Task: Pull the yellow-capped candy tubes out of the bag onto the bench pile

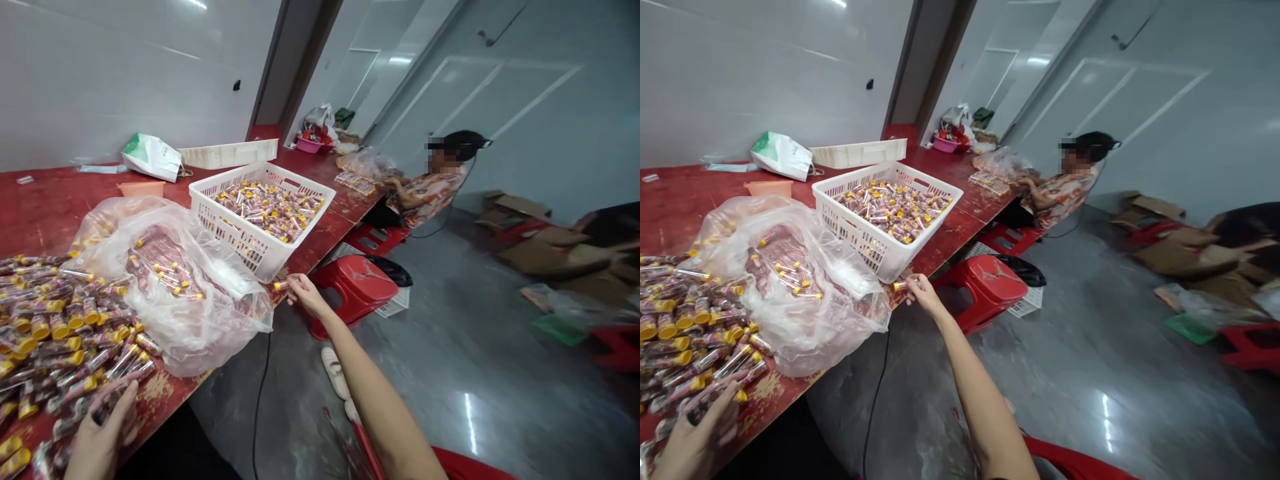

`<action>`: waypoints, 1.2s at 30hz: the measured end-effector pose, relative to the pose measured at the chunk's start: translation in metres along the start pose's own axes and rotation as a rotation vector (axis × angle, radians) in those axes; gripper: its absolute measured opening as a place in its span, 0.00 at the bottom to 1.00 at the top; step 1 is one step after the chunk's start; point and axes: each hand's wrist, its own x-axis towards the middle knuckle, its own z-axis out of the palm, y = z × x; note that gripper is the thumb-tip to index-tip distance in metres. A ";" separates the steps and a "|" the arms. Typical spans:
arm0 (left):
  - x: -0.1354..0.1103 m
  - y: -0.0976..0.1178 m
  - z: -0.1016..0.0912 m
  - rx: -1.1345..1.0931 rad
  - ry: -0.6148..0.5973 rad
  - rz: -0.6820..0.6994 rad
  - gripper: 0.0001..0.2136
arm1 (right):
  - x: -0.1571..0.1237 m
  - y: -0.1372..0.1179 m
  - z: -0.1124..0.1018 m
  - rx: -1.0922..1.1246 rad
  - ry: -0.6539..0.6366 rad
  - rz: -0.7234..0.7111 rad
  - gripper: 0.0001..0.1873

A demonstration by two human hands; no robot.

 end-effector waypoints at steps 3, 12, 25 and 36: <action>-0.007 -0.005 0.007 -0.212 -0.175 -0.164 0.23 | -0.035 -0.014 0.021 0.210 -0.068 -0.042 0.26; -0.025 -0.005 -0.010 -0.513 -0.028 -0.147 0.13 | -0.171 -0.095 0.156 0.842 -0.591 0.172 0.17; -0.032 -0.028 -0.063 -0.474 0.441 0.194 0.15 | -0.240 -0.140 0.288 0.496 -0.688 -0.024 0.14; -0.022 -0.009 -0.076 -0.665 0.477 0.124 0.17 | -0.236 -0.141 0.310 0.370 -0.752 -0.210 0.08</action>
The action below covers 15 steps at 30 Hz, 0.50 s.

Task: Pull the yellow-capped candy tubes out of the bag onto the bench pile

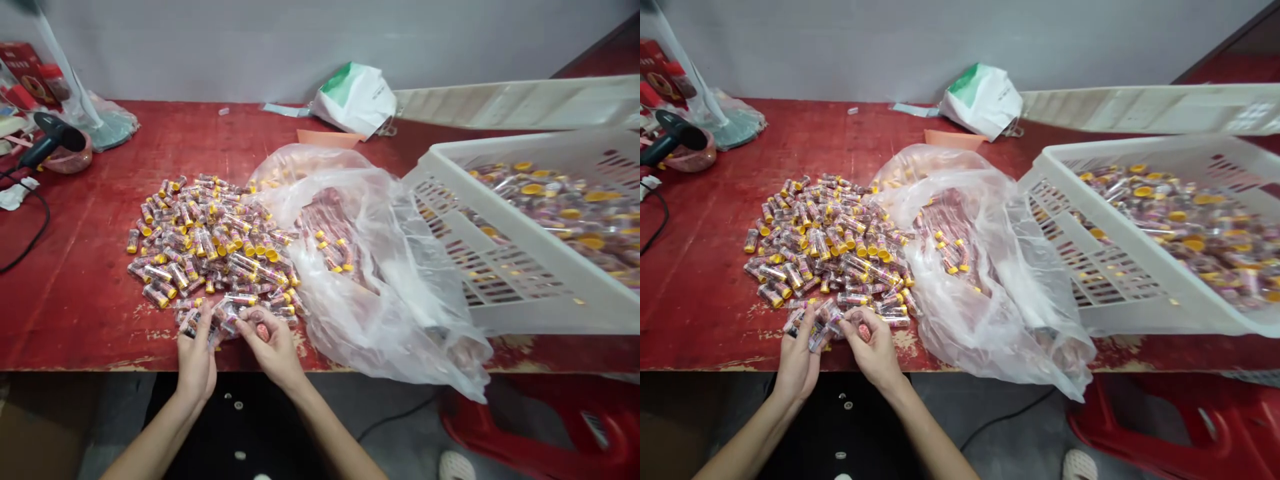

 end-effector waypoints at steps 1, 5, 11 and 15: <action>0.000 0.000 0.001 0.008 -0.041 -0.034 0.17 | 0.000 0.000 0.000 -0.040 0.020 -0.038 0.07; -0.001 -0.002 0.006 0.019 -0.041 -0.033 0.16 | 0.000 0.001 0.004 -0.026 0.023 -0.069 0.07; 0.004 -0.003 0.013 -0.070 0.029 -0.012 0.17 | -0.001 -0.005 0.003 0.207 0.014 0.103 0.15; 0.006 0.001 0.011 -0.088 0.045 -0.182 0.13 | -0.015 -0.008 -0.012 0.118 -0.059 0.033 0.15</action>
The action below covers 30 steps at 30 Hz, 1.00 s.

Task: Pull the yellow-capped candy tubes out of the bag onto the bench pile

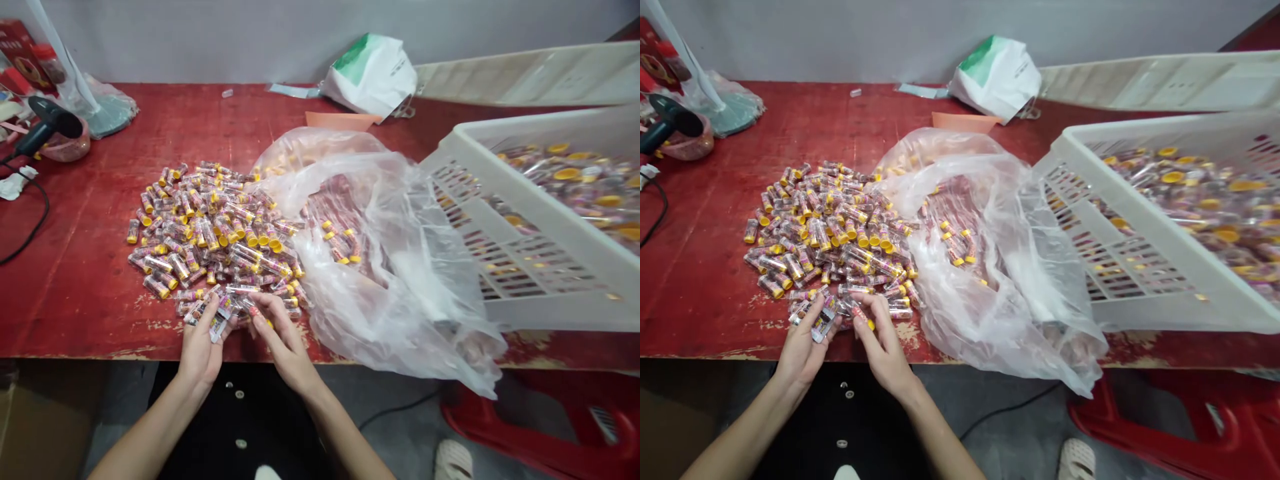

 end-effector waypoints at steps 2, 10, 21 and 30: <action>-0.001 0.001 -0.001 -0.011 0.015 -0.032 0.12 | -0.011 0.001 -0.005 -0.052 0.012 -0.070 0.16; -0.008 0.003 0.003 -0.013 0.022 -0.109 0.12 | -0.032 0.017 -0.011 -0.093 0.171 -0.270 0.12; -0.017 -0.001 -0.004 0.060 -0.057 -0.202 0.13 | -0.033 0.010 -0.017 -0.346 0.236 -0.511 0.21; -0.022 -0.007 -0.010 0.174 -0.183 0.015 0.16 | -0.043 -0.002 -0.020 -0.333 -0.073 -0.346 0.28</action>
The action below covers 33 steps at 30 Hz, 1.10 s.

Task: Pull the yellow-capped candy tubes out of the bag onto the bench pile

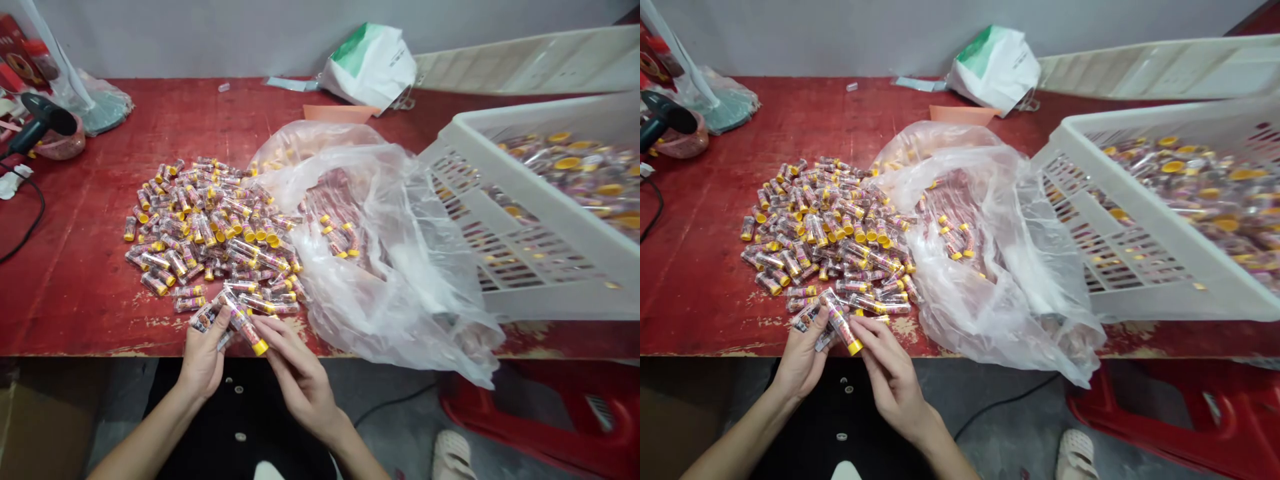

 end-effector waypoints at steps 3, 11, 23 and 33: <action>-0.003 -0.001 0.001 0.066 -0.042 0.024 0.17 | 0.004 0.000 0.002 -0.004 0.115 0.015 0.26; -0.009 -0.001 0.003 0.112 -0.055 0.063 0.23 | 0.013 0.001 0.015 -0.005 0.292 -0.037 0.24; 0.007 0.011 0.001 0.050 -0.045 0.104 0.27 | 0.044 0.007 0.022 0.041 0.329 0.001 0.17; 0.016 0.040 -0.007 -0.059 0.009 0.085 0.18 | 0.203 0.028 0.001 -0.376 0.251 -0.034 0.13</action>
